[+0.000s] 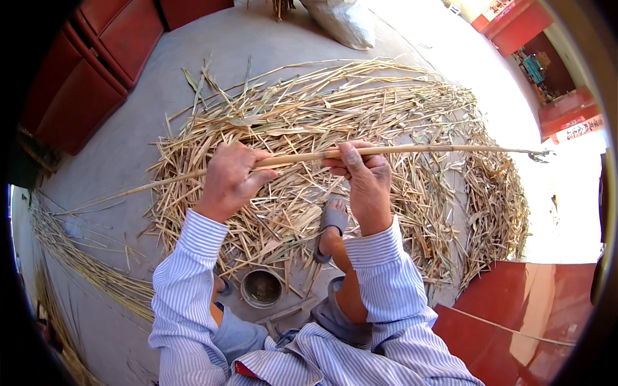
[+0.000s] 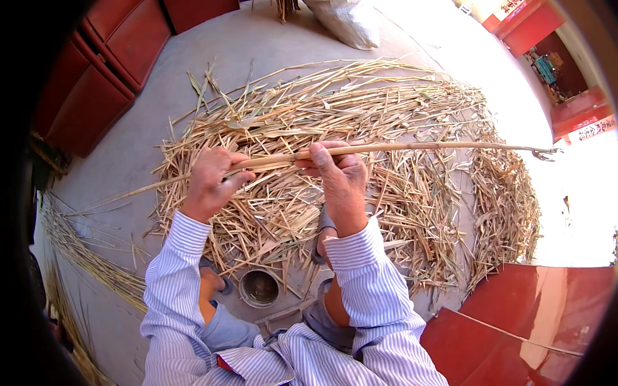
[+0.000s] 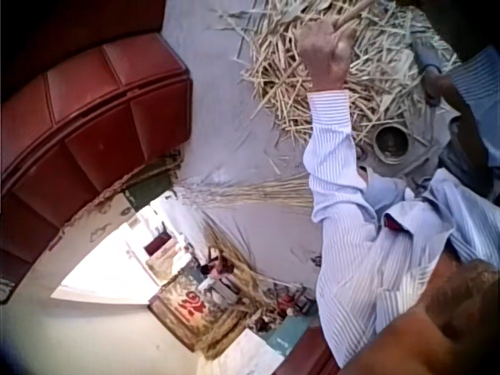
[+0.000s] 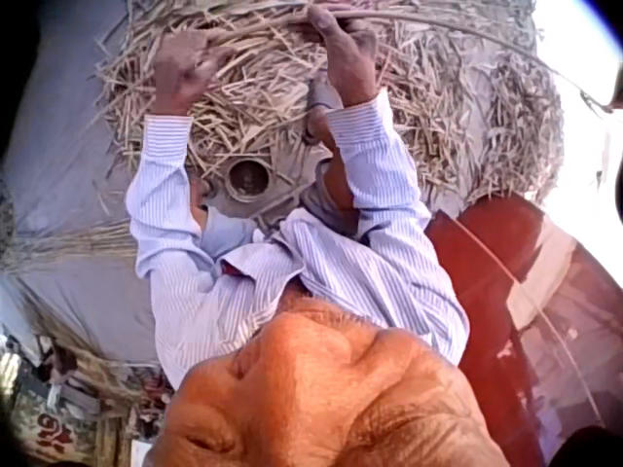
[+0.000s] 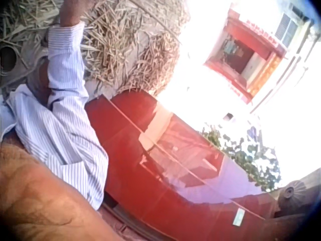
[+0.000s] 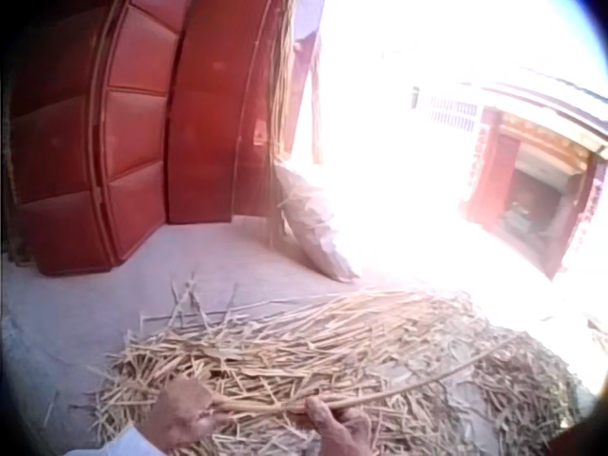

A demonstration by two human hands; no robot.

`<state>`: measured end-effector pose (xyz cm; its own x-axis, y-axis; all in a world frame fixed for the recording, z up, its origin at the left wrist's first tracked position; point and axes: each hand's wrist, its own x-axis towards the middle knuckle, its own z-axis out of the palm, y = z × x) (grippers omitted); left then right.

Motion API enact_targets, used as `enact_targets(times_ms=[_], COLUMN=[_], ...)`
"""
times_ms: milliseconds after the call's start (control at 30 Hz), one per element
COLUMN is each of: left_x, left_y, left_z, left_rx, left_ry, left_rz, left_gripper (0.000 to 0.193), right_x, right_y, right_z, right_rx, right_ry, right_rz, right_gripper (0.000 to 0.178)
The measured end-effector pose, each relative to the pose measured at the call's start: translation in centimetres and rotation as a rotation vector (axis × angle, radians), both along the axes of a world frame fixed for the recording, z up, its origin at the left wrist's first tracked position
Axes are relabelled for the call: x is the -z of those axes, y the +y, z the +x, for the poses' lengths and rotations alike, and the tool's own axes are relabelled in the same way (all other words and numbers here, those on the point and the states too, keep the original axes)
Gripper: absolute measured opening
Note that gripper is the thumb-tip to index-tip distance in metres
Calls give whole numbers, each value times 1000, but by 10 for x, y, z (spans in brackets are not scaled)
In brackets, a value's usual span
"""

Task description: The person sits on the floor and repeatedly strips dried plant material from long stems by hand. The person holds each stem, pulls off the fibrous material, and discards the stripped pieces onto a growing pile on the floor.

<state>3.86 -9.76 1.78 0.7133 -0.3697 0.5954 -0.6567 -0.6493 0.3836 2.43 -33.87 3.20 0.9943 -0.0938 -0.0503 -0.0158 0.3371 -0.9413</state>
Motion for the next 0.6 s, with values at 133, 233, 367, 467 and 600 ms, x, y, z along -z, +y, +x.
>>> enact_targets(times_ms=[133, 233, 367, 467, 600], left_x=[5, 0, -24, -62, -21], left_y=[-25, -22, -1, 86, 92], left_z=[-1, -2, -6, -5, 8], left_rx=[-67, -34, -174, -55, -340], left_ry=[-95, -56, 181, 201, 206], left_rz=[-145, -122, -724, -1009, -291], left_gripper=[26, 22, 18, 14, 24], right_x=[0, -3, 10, 15, 13], right_y=[9, 10, 0, -21, -24], right_z=[-4, -5, 5, 16, 16], right_rx=[10, 48, 137, 147, 78], right_ry=[-22, 27, 76, 111, 128], right_rz=[-16, -52, -74, -59, -23], right_gripper=[26, 28, 26, 27, 25])
